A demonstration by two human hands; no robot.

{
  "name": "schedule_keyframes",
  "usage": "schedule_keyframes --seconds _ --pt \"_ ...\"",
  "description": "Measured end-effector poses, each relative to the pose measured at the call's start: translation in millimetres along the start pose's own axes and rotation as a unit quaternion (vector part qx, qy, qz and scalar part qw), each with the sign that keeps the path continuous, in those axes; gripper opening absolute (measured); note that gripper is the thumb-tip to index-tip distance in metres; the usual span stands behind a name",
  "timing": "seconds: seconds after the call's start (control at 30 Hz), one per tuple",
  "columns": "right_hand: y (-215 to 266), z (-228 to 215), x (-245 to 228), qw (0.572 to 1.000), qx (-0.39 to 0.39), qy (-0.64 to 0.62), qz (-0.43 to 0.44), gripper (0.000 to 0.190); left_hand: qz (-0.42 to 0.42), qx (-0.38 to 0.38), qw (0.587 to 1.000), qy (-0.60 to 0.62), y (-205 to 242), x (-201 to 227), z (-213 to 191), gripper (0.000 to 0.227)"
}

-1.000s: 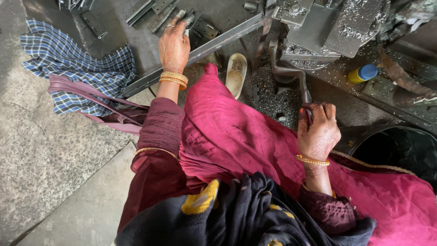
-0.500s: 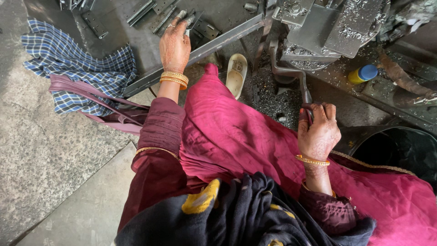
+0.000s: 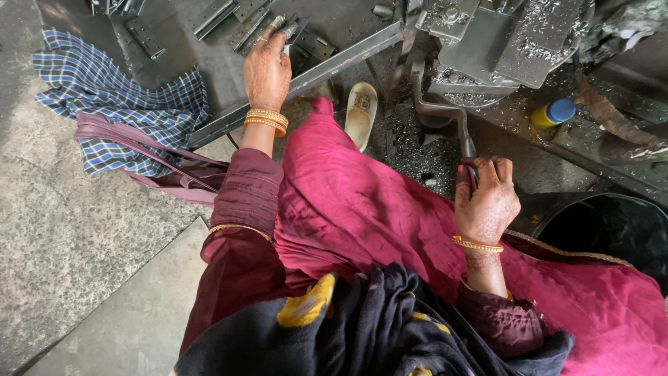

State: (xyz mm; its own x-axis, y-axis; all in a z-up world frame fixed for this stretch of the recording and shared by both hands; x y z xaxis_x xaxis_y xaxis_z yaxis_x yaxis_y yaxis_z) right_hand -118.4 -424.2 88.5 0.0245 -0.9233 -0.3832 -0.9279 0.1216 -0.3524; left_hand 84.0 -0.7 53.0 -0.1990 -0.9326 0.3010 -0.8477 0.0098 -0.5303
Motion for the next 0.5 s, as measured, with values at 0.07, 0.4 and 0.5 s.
schedule_keyframes --seconds 0.07,0.4,0.5 --pt "-0.1 0.3 -0.6 1.0 -0.002 0.002 -0.001 0.014 -0.001 -0.001 1.0 0.001 0.1 -0.3 -0.3 0.033" --pt "1.0 -2.1 3.0 1.0 0.017 0.006 0.002 0.017 0.016 0.004 0.998 0.062 -2.1 25.1 -19.6 0.035" --pt "-2.8 -4.1 3.6 1.0 0.004 -0.005 0.011 0.019 0.019 0.003 0.997 0.079 -1.9 31.0 -24.3 0.034"
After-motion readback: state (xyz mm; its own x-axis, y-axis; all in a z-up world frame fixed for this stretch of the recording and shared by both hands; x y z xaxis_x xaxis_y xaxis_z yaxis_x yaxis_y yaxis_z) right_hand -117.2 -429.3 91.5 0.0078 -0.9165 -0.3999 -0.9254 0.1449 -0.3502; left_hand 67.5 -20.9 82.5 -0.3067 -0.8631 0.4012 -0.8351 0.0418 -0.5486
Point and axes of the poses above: each hand's wrist, its own y-axis away from the middle knuckle, its own z-axis out of the palm, x = y × z, the point moved 10 cm from there along -y, towards the middle knuckle, and after that the axes turned 8 degrees about y, right-handed, at the moved point
